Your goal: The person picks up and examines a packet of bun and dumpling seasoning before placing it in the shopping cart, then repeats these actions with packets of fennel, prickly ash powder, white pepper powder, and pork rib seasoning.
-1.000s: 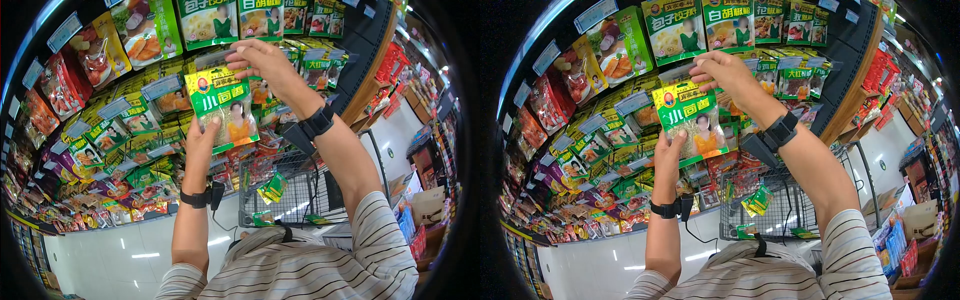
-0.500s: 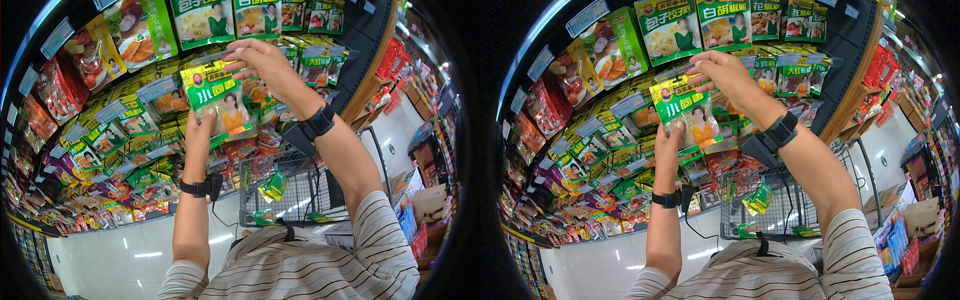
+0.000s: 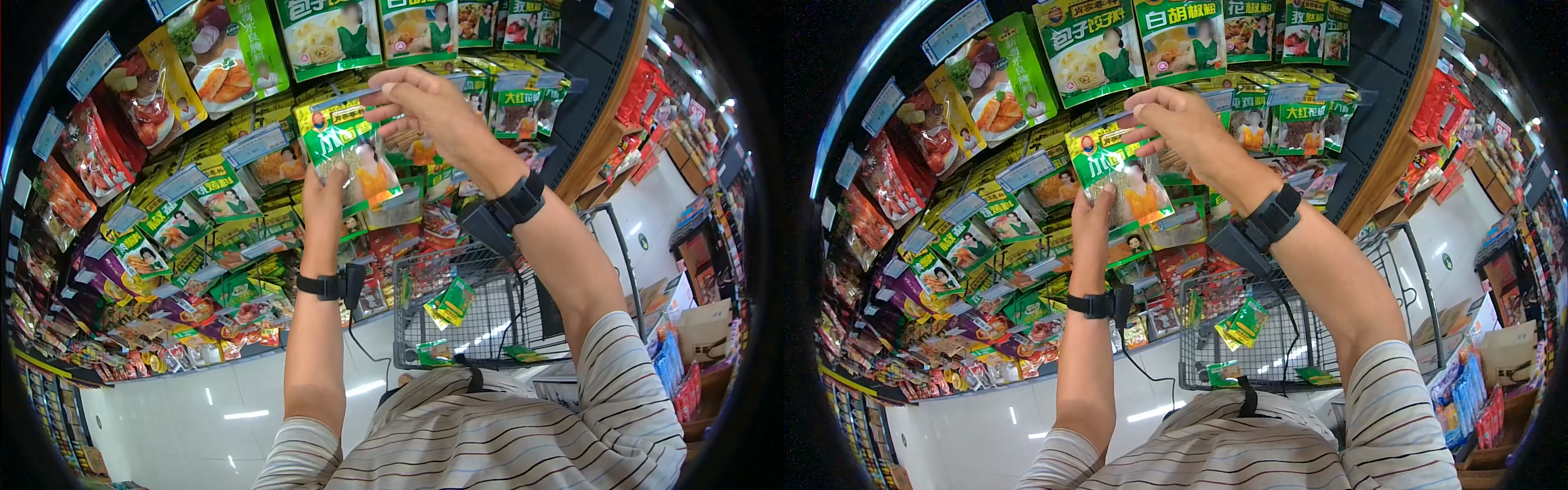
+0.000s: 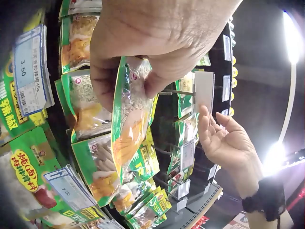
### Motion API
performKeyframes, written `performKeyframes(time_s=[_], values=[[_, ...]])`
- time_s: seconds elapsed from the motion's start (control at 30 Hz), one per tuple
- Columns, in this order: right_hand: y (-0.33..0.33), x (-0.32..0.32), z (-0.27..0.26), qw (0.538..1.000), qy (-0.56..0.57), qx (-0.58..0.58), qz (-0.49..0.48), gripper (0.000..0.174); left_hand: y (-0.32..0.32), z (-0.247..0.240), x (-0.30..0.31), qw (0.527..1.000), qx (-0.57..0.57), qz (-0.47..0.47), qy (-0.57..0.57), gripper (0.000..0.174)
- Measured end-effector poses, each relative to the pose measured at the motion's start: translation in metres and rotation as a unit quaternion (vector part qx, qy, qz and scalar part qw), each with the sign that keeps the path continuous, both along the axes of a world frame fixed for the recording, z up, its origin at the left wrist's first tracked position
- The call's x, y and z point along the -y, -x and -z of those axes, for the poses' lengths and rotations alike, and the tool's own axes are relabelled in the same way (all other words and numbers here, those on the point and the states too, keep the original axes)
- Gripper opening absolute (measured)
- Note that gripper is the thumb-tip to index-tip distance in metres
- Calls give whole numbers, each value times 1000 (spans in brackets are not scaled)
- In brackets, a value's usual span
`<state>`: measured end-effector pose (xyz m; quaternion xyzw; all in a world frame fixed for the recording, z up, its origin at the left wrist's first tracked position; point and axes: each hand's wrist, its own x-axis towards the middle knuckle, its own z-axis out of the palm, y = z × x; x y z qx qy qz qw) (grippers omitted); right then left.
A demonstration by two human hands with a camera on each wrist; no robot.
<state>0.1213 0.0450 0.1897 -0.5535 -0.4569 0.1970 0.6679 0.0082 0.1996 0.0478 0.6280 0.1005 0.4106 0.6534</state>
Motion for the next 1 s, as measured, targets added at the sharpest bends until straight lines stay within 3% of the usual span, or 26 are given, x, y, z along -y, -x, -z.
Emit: performKeyframes(time_s=[0.07,0.27,0.37,0.47,0.57,0.67,0.73,0.8,0.83,0.87,0.9,0.93,1.0], values=[[-1,1,4,1000,16,-4,-2,34,-10,6,-12,999,-6,-25,-28,33],[10,10,22,999,9,-32,-15,42,-42,36,-62,965,-198,-137,-103,47],[15,17,31,998,9,-54,-30,43,-50,28,-59,979,-110,-136,-104,55],[18,28,38,997,31,-70,-24,41,-51,12,-46,965,-105,-190,-149,61],[22,42,45,996,47,-80,-14,38,-76,37,-75,956,-104,-223,-161,61],[17,58,54,993,74,-93,-7,38,-78,26,-75,946,-134,-234,-182,63],[10,70,66,991,74,-111,-6,38,-79,20,-91,906,-212,-270,-249,67],[-3,94,86,992,62,-109,-14,44,-97,62,-128,886,-262,-290,-250,67],[-7,102,91,992,62,-110,-10,43,-61,25,-76,947,-208,-193,-153,70],[-12,112,99,991,65,-114,-6,42,-66,44,-110,893,-278,-241,-259,68],[-18,120,106,992,65,-112,7,38,-55,30,-95,921,-242,-202,-229,57],[-25,130,114,992,67,-110,18,34,-49,38,-117,888,-235,-188,-347,47],[-40,151,133,992,61,-110,20,34,-28,30,-88,878,-223,-188,-381,32]])
